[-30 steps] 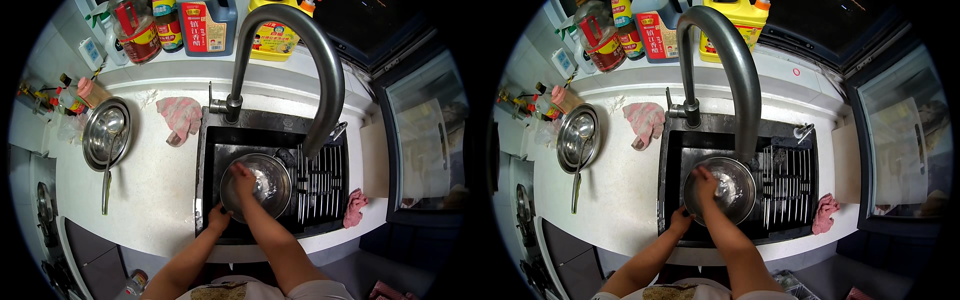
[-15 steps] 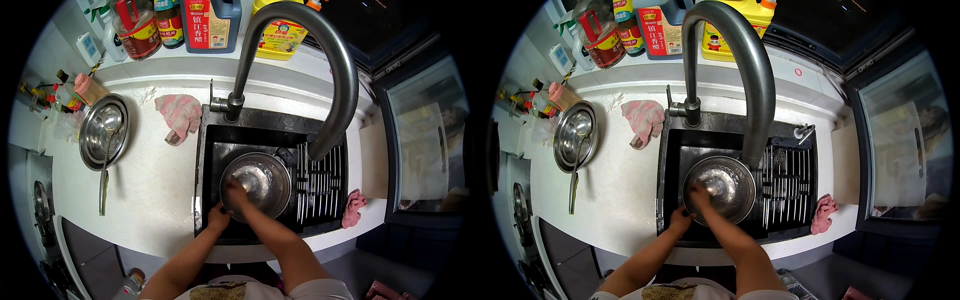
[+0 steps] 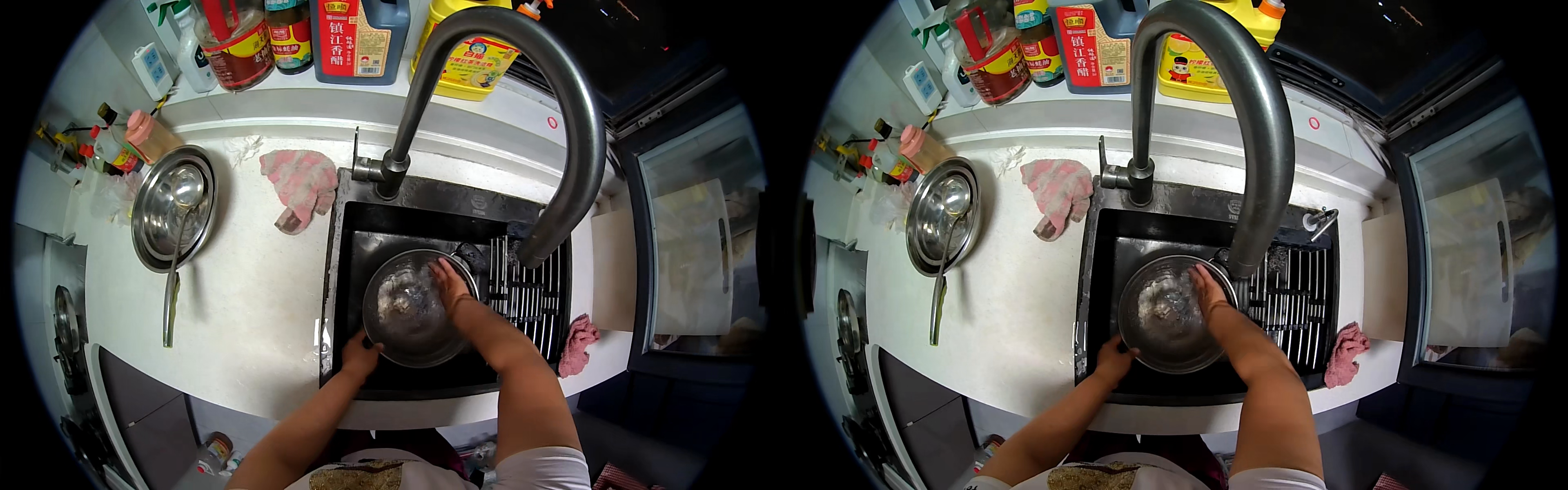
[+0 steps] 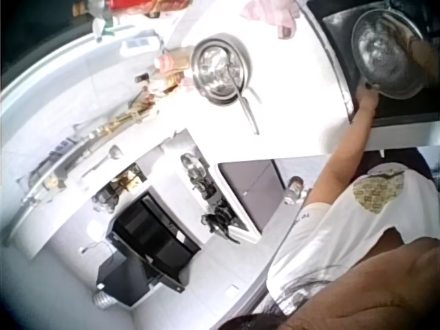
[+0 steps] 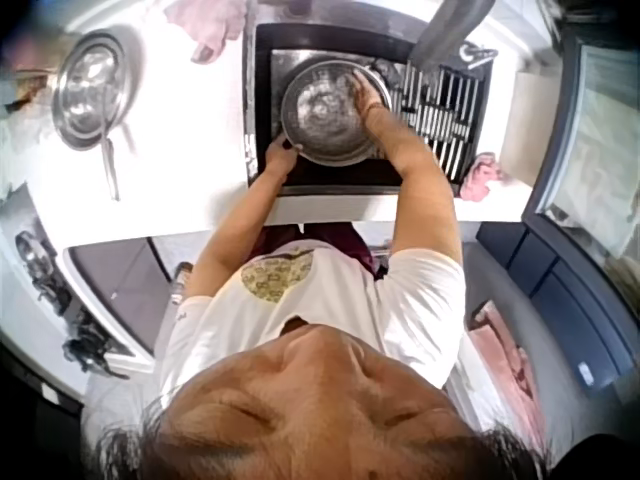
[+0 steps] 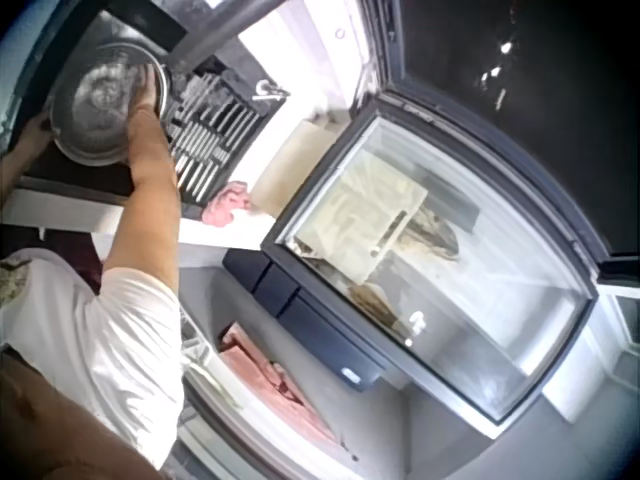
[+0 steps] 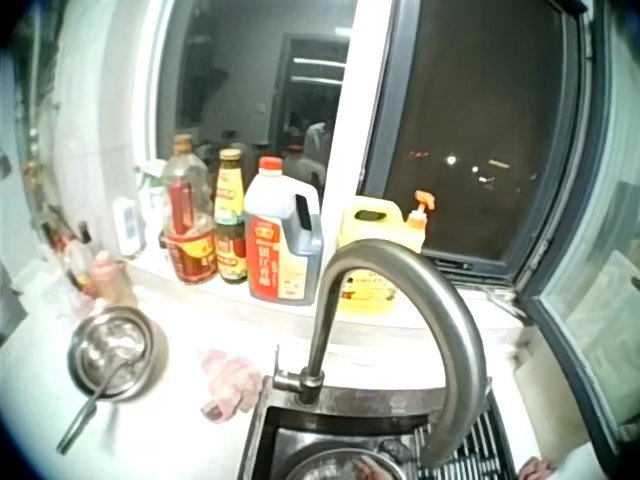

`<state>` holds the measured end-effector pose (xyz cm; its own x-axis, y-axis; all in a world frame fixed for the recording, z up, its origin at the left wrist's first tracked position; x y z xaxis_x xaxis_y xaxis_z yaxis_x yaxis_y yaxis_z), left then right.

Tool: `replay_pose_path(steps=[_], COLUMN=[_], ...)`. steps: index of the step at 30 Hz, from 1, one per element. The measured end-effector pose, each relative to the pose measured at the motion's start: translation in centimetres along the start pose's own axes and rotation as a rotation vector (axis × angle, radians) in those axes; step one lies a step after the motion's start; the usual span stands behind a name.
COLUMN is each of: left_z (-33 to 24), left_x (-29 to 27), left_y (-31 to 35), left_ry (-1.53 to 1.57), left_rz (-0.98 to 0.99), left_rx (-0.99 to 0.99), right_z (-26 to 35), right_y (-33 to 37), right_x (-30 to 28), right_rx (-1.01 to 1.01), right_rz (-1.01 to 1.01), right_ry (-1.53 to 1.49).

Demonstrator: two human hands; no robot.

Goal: The person puts bowls into a drawer and then washes a pot and its lid in a sink using a scrubbing pad.

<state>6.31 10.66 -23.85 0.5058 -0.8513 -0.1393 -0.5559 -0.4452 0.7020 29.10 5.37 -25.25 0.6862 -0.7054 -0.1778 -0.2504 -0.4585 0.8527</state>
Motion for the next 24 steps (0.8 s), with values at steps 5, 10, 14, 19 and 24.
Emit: replay_pose_path(steps=[5,10,14,19,24], left_z=[-1.1,-0.9,-0.6,-0.3,0.3], left_x=[-0.1,-0.4,0.0,0.2,-0.1], left_y=[0.9,1.0,0.9,0.6,0.2], left_ry=[0.065,0.077,0.106,0.141,0.092], left_rz=[-0.016,-0.078,-0.057,-0.049,-0.103], left_rx=[-0.027,0.013,-0.005,-0.044,0.027], right_z=[-1.4,1.8,-3.3,-0.9,7.5], right_y=[4.3,9.3,8.4,9.5,7.6], right_x=[1.4,1.4,1.3,1.8,-0.6], right_rx=[0.047,-0.229,0.114,0.000,-0.382], right_rz=[-0.024,0.192,-0.189,-0.112,0.285], right_ry=[-0.096,-0.362,-0.252,-0.320,-1.151])
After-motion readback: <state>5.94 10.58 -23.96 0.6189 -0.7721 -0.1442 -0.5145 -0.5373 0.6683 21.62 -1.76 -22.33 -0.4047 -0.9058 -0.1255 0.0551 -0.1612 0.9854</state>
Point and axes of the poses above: each hand's wrist, its own y-axis away from the middle knuckle, its own x-axis out of the palm, z = x × y, the point moved 7 cm from there along -y, towards the middle knuckle, and after that the axes turned 11 degrees about z, right-handed, at the moved point
